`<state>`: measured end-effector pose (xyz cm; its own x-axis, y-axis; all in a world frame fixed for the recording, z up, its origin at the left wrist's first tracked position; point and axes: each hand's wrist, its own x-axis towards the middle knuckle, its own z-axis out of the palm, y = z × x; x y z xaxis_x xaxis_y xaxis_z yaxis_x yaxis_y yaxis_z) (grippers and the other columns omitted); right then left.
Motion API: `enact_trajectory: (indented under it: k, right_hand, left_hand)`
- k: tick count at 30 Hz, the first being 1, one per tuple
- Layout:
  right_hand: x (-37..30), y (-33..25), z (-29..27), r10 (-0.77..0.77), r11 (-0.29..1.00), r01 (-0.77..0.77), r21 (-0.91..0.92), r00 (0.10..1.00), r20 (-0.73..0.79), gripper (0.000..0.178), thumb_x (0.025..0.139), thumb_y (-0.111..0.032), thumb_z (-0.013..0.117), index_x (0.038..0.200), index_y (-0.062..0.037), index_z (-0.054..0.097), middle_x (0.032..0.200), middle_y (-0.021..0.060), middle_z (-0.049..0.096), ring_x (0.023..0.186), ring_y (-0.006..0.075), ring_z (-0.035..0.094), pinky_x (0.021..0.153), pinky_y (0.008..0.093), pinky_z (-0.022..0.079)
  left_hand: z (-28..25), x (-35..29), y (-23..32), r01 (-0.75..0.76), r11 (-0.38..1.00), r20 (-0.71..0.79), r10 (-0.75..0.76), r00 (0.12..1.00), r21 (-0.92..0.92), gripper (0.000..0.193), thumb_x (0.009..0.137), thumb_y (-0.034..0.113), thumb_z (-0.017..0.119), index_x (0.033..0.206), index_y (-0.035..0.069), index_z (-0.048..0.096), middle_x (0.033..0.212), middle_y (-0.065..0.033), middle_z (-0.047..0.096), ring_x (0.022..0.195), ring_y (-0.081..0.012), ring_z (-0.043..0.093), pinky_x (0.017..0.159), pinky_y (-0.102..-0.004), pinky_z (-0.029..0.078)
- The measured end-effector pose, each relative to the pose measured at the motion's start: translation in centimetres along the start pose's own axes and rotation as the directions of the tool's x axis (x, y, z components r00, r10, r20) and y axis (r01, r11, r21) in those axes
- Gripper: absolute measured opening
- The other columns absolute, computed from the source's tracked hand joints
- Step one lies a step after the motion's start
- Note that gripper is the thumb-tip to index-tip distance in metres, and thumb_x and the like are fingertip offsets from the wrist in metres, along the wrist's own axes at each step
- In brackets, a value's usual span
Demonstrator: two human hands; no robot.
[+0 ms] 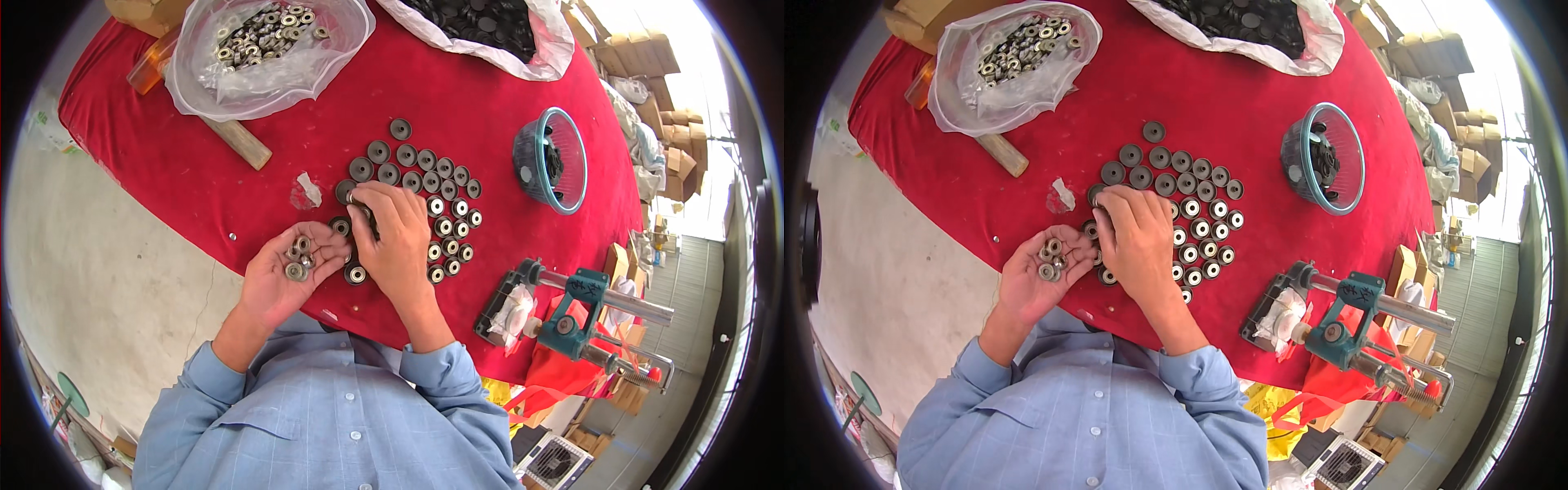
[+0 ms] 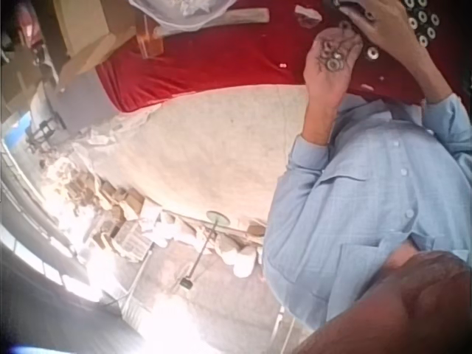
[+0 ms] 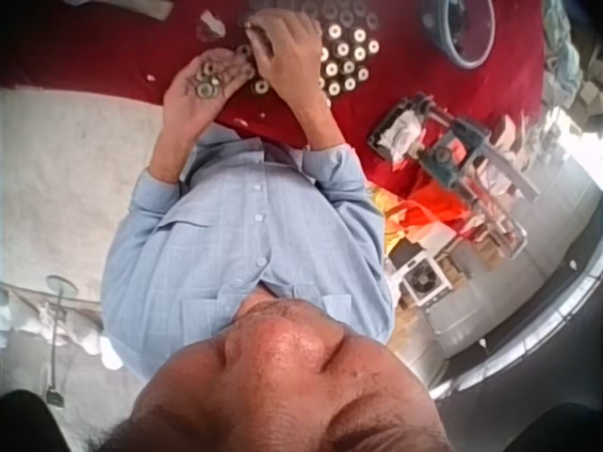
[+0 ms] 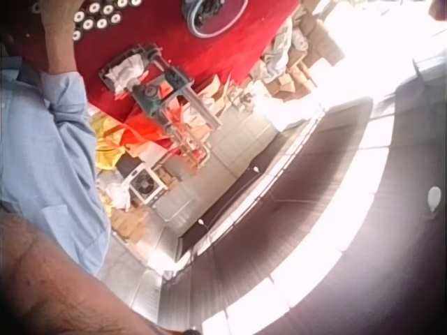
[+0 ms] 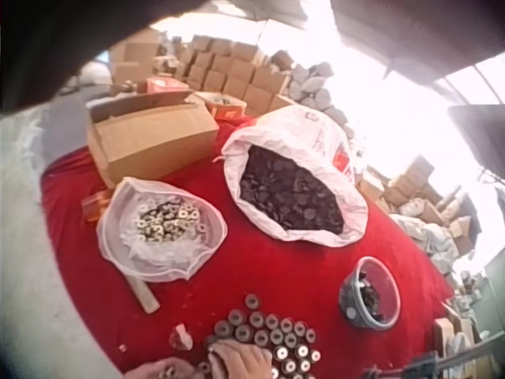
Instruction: The person places small metal inserts into a grid of dark circular discs on a red table. They then use a rubber mallet to tap the inserts into the discs. The person handles the parts one by one, arranging them in rows.
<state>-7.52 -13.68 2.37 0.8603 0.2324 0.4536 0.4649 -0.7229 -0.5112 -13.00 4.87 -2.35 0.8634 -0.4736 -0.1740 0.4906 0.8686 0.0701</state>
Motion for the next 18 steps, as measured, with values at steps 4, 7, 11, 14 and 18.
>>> enact_trajectory:
  k: [4,7,11,14,18]
  right_hand:
    - [0.7,0.9,1.0,-0.049,0.991,0.052,-0.121,0.999,0.025,0.020,0.087,-0.007,0.081,0.106,-0.0086,0.075,0.109,0.0028,0.075,0.096,0.0249,0.067,0.091,0.0410,0.048]
    - [0.4,1.4,1.7,-0.071,0.985,0.078,-0.156,0.996,0.052,0.019,0.087,-0.007,0.080,0.106,-0.0087,0.076,0.113,0.0025,0.073,0.101,0.0248,0.066,0.094,0.0419,0.046]
    - [-0.6,1.0,1.8,-0.047,0.978,0.067,-0.198,0.994,0.101,0.029,0.087,-0.008,0.075,0.116,-0.0052,0.076,0.124,0.0042,0.068,0.113,0.0264,0.063,0.100,0.0446,0.044]
    - [-1.7,0.1,1.7,-0.026,0.965,0.061,-0.254,0.990,0.139,0.041,0.087,-0.010,0.071,0.127,-0.0031,0.074,0.135,0.0059,0.064,0.124,0.0274,0.060,0.105,0.0463,0.041]
    - [-2.5,-0.7,1.5,0.014,0.949,0.038,-0.313,0.987,0.161,0.055,0.083,-0.004,0.071,0.138,-0.0041,0.072,0.142,0.0074,0.065,0.129,0.0290,0.059,0.107,0.0462,0.040]
  left_hand:
    - [-0.9,-0.3,0.0,0.014,0.999,-0.021,-0.015,1.000,-0.042,0.039,0.116,0.033,0.043,0.121,0.000,0.062,0.117,-0.0173,0.071,0.115,-0.0327,0.068,0.107,-0.0487,0.054]
    - [-0.6,-0.2,0.1,0.027,1.000,-0.039,-0.026,0.999,0.015,0.041,0.116,0.034,0.042,0.123,0.000,0.063,0.119,-0.0183,0.071,0.113,-0.0322,0.068,0.104,-0.0474,0.055]
    - [-0.4,-0.1,0.2,0.030,1.000,-0.042,-0.031,0.999,-0.006,0.042,0.117,0.035,0.042,0.124,0.000,0.063,0.119,-0.0180,0.071,0.114,-0.0322,0.069,0.105,-0.0474,0.056]
    - [-0.5,-0.3,0.3,0.032,0.999,-0.033,-0.033,0.999,-0.009,0.042,0.117,0.035,0.042,0.125,0.000,0.063,0.119,-0.0177,0.071,0.114,-0.0319,0.069,0.105,-0.0468,0.056]
    - [-0.5,-0.5,0.3,0.033,0.999,-0.030,-0.034,0.999,-0.022,0.043,0.117,0.035,0.041,0.125,0.000,0.064,0.119,-0.0174,0.071,0.114,-0.0317,0.069,0.105,-0.0457,0.056]
